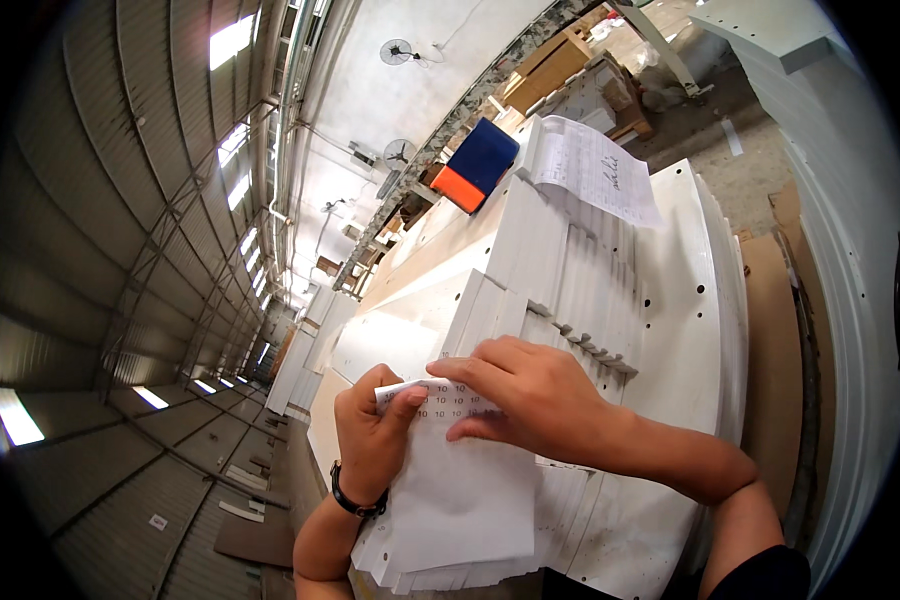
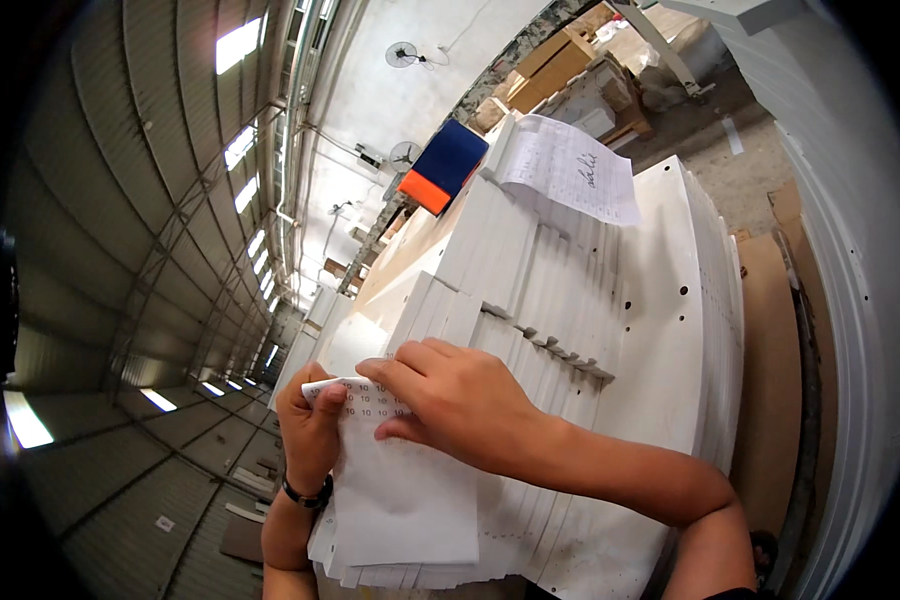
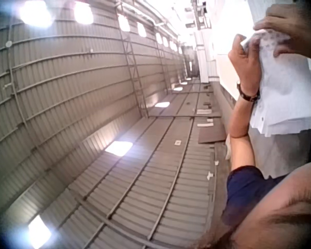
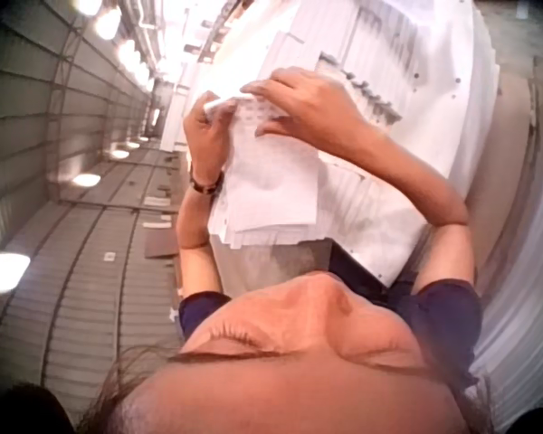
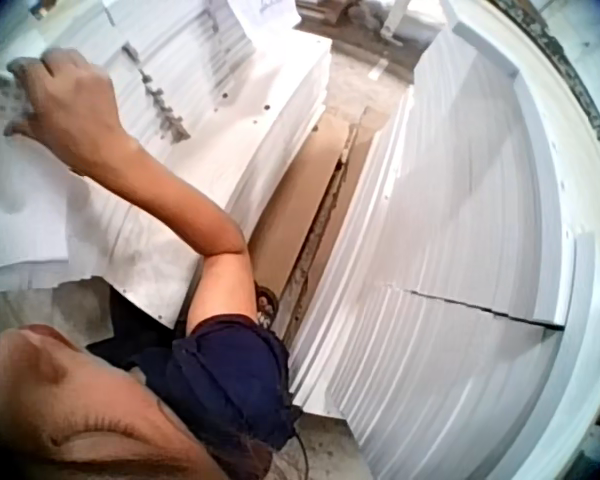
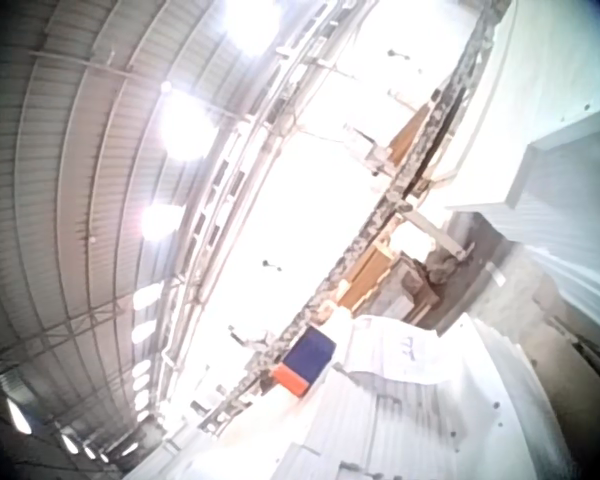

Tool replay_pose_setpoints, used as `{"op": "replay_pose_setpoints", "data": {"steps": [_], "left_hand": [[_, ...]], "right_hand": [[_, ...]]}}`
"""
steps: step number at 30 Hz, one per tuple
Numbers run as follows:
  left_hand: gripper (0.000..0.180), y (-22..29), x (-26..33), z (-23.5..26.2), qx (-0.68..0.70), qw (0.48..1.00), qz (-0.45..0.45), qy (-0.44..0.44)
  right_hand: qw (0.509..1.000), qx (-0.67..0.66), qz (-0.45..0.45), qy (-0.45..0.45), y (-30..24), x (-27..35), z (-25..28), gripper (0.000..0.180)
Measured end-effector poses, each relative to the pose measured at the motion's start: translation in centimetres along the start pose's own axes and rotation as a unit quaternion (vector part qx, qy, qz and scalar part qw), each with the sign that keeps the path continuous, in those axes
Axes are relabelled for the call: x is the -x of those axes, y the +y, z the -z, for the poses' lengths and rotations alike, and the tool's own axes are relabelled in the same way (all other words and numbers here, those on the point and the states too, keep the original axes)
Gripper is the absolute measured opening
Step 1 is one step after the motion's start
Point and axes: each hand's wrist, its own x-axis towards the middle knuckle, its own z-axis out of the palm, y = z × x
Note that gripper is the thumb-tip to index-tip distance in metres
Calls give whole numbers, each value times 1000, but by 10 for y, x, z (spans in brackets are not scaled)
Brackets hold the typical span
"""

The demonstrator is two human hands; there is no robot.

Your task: The person peels small circular labels from a sheet and applies them individually to specific locations on a stack of white wooden furniture panels.

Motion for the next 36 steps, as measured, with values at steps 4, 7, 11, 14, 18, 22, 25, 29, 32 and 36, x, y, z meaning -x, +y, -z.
{"op": "replay_pose_setpoints", "data": {"steps": [4,7,11,14,18,22,25,29,32,36], "left_hand": [[38,-9,2,6,37,999,8,-31],[39,-16,-1,7,54,998,9,-37],[35,-4,-4,-5,81,995,-44,-47],[35,-3,-4,-7,2,996,-40,-85],[23,-8,-3,-3,-27,997,-19,-77],[13,-12,-3,0,-44,994,8,-95],[9,-5,-5,-5,-12,995,8,-102],[11,-6,-5,-5,4,996,12,-93],[14,-7,-4,-3,3,994,15,-112],[14,-6,-3,-3,48,991,30,-123]], "right_hand": [[998,-60,-19,-19,7,2,-4,40],[995,-96,0,19,10,0,-3,46],[990,-126,-52,-46,13,-2,2,62],[988,-132,-59,-57,19,1,2,68],[988,-113,-34,-95,24,0,7,60],[992,-40,-50,-107,20,-1,9,39],[998,-32,-28,-56,22,0,3,21],[999,-18,-37,-31,23,1,2,21],[997,-14,-51,-55,22,0,4,19],[992,-8,-74,-100,20,-2,6,17]]}}
